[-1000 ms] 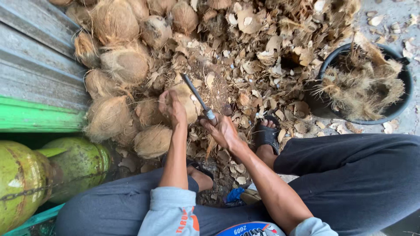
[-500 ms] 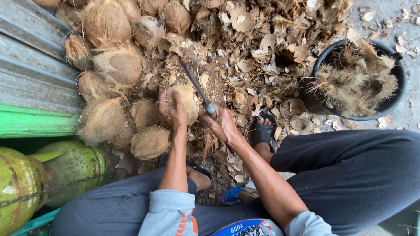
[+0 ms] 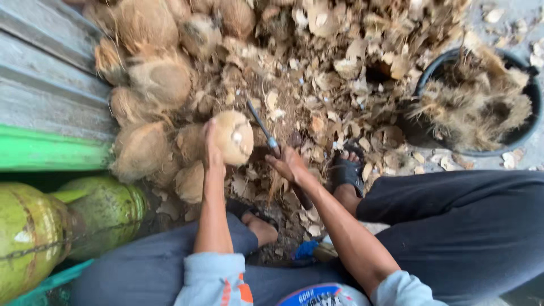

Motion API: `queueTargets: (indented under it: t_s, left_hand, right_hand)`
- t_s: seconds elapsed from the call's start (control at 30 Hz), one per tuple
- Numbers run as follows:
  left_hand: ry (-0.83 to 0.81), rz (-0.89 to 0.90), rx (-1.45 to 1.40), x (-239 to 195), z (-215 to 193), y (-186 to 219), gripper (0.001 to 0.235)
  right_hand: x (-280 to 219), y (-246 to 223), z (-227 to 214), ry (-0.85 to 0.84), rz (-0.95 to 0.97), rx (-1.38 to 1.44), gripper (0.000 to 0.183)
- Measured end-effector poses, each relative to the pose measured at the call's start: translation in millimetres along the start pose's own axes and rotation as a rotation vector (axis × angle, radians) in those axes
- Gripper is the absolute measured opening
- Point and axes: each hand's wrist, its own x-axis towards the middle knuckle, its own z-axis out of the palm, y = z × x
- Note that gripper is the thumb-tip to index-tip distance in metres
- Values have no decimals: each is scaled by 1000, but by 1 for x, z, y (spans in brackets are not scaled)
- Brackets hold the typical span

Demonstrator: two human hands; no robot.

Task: The person sits on the ground and uses a machete to peel the husk off a coconut. They rotate the coconut and strike it repeatedly to remove the fibrous outer layer, then place the peeled coconut into a nearby crate.

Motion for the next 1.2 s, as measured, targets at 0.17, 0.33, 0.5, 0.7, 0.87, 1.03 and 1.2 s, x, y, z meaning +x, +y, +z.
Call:
queueTargets:
  t_s: [0.17,0.33,0.5,0.7,0.87,1.03,1.2]
  left_hand:
    - [-31,-160,-42,-15,8,20,77]
    - [33,33,196,-29,26,26,73]
    - [137,29,314,-21,66,46,55]
    - [225,-134,448,-6,69,46,66]
    - [244,52,356,21,63,26,56]
    - [220,-91,412,50,56,-6,60]
    - [185,230,367,62,47,-34,61]
  right_hand:
    - [-18,-16,-15,7,8,88,39]
    - [-40,-51,-46,12,-44,351,24]
    - [-49,-77,-84,213,-279,298,33]
    - [-58,-73,-49,78,-126,372,16]
    - [-48,-72,-69,138,-190,440,34]
    - [-46,-82,-70,290,-389,609,35]
    - [-58,-84,-42,14,-35,237,41]
